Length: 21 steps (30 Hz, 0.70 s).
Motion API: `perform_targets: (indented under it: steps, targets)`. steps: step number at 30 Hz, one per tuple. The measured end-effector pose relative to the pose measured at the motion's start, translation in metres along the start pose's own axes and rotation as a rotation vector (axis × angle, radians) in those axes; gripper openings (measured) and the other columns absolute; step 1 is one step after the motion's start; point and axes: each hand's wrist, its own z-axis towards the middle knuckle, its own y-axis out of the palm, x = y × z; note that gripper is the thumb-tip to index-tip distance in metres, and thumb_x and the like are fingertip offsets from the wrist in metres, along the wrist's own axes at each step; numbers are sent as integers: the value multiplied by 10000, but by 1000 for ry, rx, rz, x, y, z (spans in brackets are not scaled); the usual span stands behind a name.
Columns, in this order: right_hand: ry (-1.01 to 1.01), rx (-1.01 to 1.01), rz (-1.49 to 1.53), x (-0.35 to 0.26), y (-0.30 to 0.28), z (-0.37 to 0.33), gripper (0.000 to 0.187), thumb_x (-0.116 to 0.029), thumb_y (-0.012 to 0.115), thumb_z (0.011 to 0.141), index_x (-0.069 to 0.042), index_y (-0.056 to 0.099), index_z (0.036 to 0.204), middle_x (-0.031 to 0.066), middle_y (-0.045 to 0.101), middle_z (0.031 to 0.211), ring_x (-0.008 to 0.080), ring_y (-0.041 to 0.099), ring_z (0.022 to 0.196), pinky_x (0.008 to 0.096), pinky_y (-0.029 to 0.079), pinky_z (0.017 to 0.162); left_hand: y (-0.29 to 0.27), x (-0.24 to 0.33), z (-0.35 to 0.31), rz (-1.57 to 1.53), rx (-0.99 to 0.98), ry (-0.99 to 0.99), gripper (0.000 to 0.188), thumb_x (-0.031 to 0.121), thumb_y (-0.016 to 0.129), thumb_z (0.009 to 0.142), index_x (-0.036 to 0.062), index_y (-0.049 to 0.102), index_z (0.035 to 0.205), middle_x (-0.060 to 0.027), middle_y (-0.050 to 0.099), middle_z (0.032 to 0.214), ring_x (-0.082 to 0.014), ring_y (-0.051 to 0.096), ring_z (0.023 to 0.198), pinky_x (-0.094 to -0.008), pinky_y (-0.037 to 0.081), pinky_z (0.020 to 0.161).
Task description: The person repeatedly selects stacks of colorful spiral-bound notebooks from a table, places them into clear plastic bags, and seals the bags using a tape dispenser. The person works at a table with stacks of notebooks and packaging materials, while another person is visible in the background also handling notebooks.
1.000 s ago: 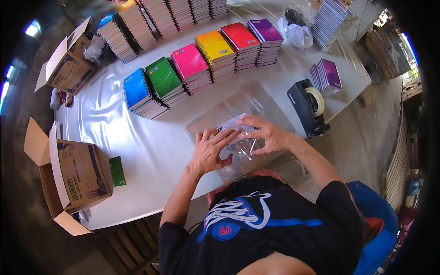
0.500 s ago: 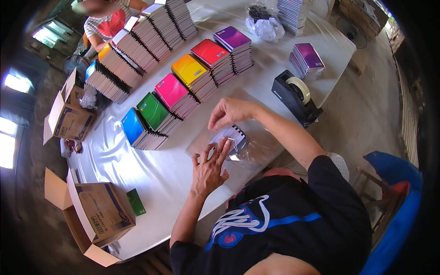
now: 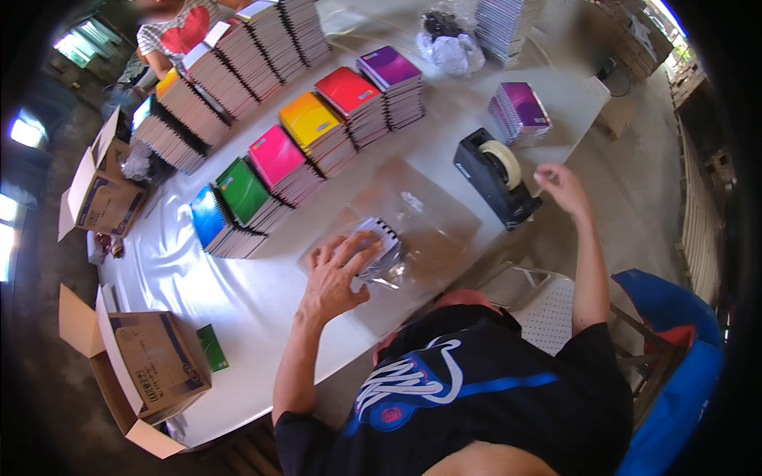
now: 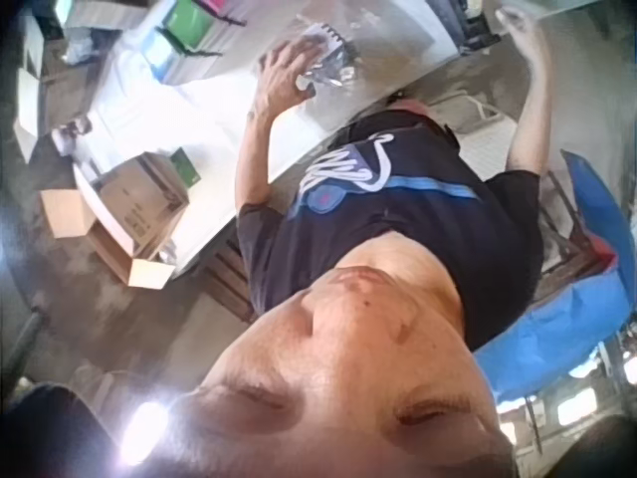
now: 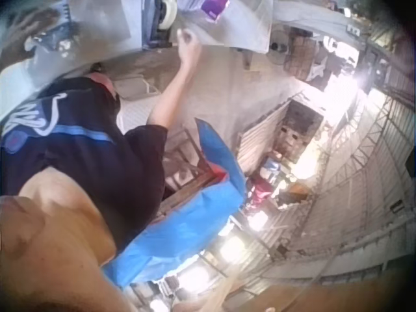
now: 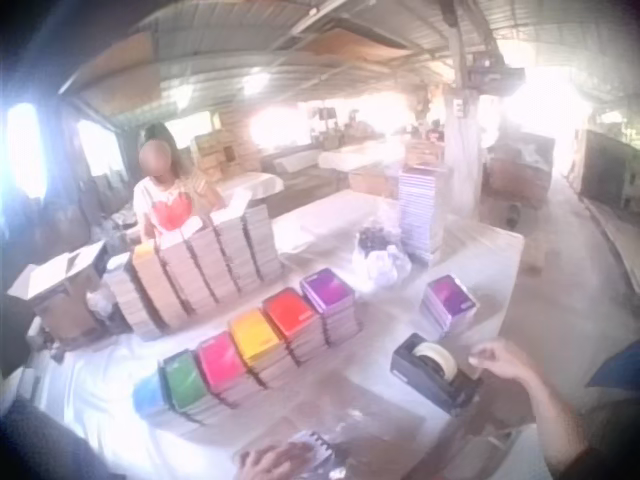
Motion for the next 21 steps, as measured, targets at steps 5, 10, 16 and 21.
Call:
perform_targets:
  steps: [5, 10, 16, 21]
  targets:
    - [485, -403, 279, 14, 9, -13, 342, -465, 622, 848, -158, 633, 999, -51, 583, 925, 90, 462, 767, 270, 393, 614, 11, 6, -5, 165, -53, -128, 888, 181, 775, 570, 427, 418, 1345, 86, 264, 1502, -333, 136, 1400, -589, 100, 1069]
    - [498, -473, 486, 1, 11, -18, 303, -459, 621, 851, -176, 616, 960, -64, 539, 939, 78, 420, 825, 298, 402, 658, -1, 17, 2, 212, -142, -193, 906, 179, 767, 593, 504, 373, 1341, 118, 248, 1503, -355, 11, 1417, -654, -26, 1064]
    - [474, -473, 900, 20, 19, -23, 188, -324, 644, 861, -143, 632, 910, 4, 489, 1194, 150, 449, 1008, 450, 471, 795, -2, 17, 2, 170, -127, -200, 898, 161, 759, 597, 500, 383, 1338, 107, 271, 1495, -351, 10, 1418, -644, -33, 1066]
    - [259, -319, 758, 35, 17, -52, 149, -216, 649, 859, -68, 666, 864, 64, 396, 1385, 216, 427, 1216, 554, 435, 910, 2, 18, 0, 160, -112, -198, 899, 145, 760, 586, 487, 399, 1335, 97, 261, 1502, -343, 8, 1420, -639, -28, 1066]
